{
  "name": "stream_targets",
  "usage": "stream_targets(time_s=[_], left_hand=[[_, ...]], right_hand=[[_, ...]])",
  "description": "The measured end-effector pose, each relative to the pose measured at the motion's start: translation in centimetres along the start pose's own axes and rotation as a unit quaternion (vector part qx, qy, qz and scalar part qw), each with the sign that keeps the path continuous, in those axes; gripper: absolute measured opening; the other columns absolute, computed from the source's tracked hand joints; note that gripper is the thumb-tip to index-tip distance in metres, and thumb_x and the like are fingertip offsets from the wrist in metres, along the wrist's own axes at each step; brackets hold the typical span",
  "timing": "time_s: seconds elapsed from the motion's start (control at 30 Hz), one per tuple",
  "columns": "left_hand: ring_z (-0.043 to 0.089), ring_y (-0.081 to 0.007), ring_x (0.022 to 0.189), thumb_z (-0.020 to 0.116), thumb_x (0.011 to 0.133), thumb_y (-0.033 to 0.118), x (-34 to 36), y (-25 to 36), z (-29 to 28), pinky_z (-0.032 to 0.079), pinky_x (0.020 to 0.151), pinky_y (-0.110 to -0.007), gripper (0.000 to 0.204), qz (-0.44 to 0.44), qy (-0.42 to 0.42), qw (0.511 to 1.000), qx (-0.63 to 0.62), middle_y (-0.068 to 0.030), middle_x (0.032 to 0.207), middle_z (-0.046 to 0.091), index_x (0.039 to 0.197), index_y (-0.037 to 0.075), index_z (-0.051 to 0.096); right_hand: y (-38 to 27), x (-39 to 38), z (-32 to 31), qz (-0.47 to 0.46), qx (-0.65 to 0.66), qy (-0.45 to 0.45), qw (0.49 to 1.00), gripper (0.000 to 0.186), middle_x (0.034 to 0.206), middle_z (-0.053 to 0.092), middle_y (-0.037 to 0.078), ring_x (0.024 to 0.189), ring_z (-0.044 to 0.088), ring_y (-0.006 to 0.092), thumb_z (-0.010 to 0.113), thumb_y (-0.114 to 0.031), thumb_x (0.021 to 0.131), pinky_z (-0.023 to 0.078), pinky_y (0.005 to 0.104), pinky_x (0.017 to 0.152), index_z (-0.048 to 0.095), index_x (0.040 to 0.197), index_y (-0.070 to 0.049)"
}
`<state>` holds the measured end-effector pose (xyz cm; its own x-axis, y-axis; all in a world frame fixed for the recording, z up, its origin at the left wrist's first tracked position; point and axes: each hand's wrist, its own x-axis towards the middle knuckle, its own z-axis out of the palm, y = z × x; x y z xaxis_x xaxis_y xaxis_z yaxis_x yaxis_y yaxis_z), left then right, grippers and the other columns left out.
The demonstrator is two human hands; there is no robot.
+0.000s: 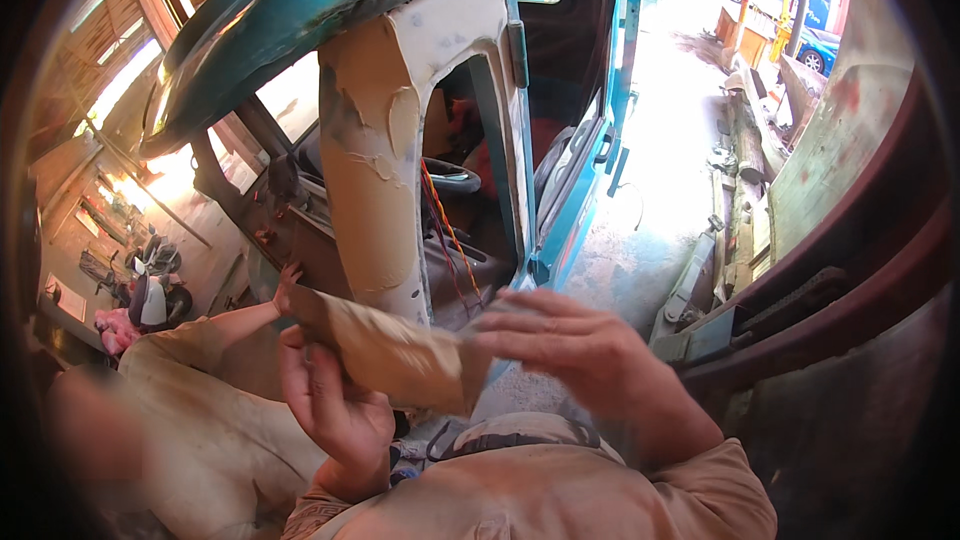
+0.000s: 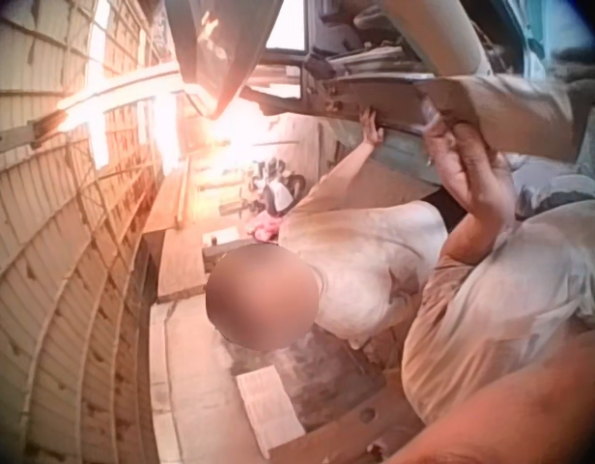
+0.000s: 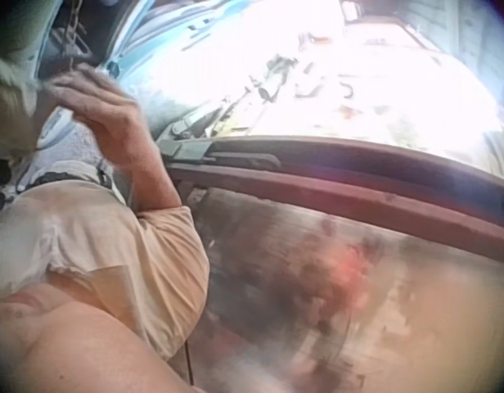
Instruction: The person mixes a beige filler on a flat board using a putty knife, then applies the filler to a vehicle door frame. The person smooths the filler along the door edge and inspects the surface.
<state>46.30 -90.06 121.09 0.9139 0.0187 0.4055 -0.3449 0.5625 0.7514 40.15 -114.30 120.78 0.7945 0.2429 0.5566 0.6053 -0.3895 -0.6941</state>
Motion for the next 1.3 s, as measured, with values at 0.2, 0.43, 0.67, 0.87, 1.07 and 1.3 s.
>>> stream_targets(time_s=[0.2, 0.43, 0.67, 0.87, 1.07, 1.3], left_hand=[[0.059, -0.0156, 0.110, 0.043, 0.107, 0.021, 1.8, 0.5, -0.6, 0.049, 0.093, -0.030, 0.031, 0.055, 0.007, 0.998, 0.028, -0.0090, 0.123, 0.060, 0.128, 0.000, 0.052], [0.058, -0.0229, 0.117, 0.044, 0.106, 0.020, 1.9, -0.2, -1.9, 0.048, 0.098, -0.034, 0.036, 0.124, 0.020, 0.990, 0.068, -0.0155, 0.132, 0.057, 0.133, -0.002, 0.049], [0.052, -0.0294, 0.129, 0.046, 0.105, 0.019, 0.9, 1.0, -0.6, 0.045, 0.107, -0.042, 0.045, 0.182, 0.070, 0.971, 0.136, -0.0216, 0.142, 0.050, 0.141, -0.007, 0.043], [0.067, -0.0239, 0.098, 0.051, 0.103, 0.015, 4.3, 1.2, -6.4, 0.057, 0.076, -0.033, 0.029, 0.311, 0.204, 0.923, 0.094, -0.0173, 0.115, 0.063, 0.122, -0.007, 0.053], [0.065, -0.0271, 0.105, 0.052, 0.102, 0.012, 4.2, 1.3, -8.2, 0.057, 0.083, -0.036, 0.030, 0.331, 0.236, 0.906, 0.119, -0.0204, 0.117, 0.061, 0.122, -0.011, 0.052], [0.063, -0.0291, 0.110, 0.052, 0.103, 0.014, 2.8, 1.0, -10.3, 0.054, 0.093, -0.038, 0.033, 0.318, 0.210, 0.912, 0.152, -0.0225, 0.122, 0.060, 0.124, -0.011, 0.052]], right_hand=[[4.9, -2.4, -1.3, 0.120, 0.399, 0.515, 0.749, 0.027, 0.116, 0.071, 0.013, 0.107, 0.068, 0.0210, 0.056, -0.005, 0.099, 0.052, 0.0351, 0.096, 0.063, 0.123, 0.005], [-3.0, 1.3, 3.4, -0.106, -0.306, 0.259, 0.910, 0.031, 0.126, 0.071, 0.011, 0.122, 0.064, 0.0320, 0.071, -0.005, 0.089, 0.040, 0.0506, 0.112, 0.074, 0.120, -0.011], [-4.0, 4.2, 7.5, -0.145, -0.389, 0.199, 0.888, 0.037, 0.121, 0.073, 0.005, 0.117, 0.067, 0.0294, 0.079, -0.019, 0.082, 0.042, 0.0484, 0.106, 0.076, 0.119, -0.021], [-2.3, 3.9, 5.8, -0.163, -0.401, 0.195, 0.880, 0.039, 0.118, 0.074, 0.005, 0.115, 0.068, 0.0267, 0.078, -0.015, 0.084, 0.041, 0.0466, 0.107, 0.074, 0.123, -0.020], [1.1, 11.8, 2.6, -0.192, -0.497, 0.302, 0.791, 0.052, 0.134, 0.065, 0.009, 0.123, 0.061, 0.0314, 0.078, -0.006, 0.081, 0.043, 0.0484, 0.106, 0.071, 0.130, -0.020], [3.3, 15.1, 3.5, -0.207, -0.502, 0.350, 0.764, 0.056, 0.134, 0.064, 0.008, 0.126, 0.058, 0.0304, 0.083, -0.009, 0.077, 0.041, 0.0483, 0.109, 0.070, 0.130, -0.020]])
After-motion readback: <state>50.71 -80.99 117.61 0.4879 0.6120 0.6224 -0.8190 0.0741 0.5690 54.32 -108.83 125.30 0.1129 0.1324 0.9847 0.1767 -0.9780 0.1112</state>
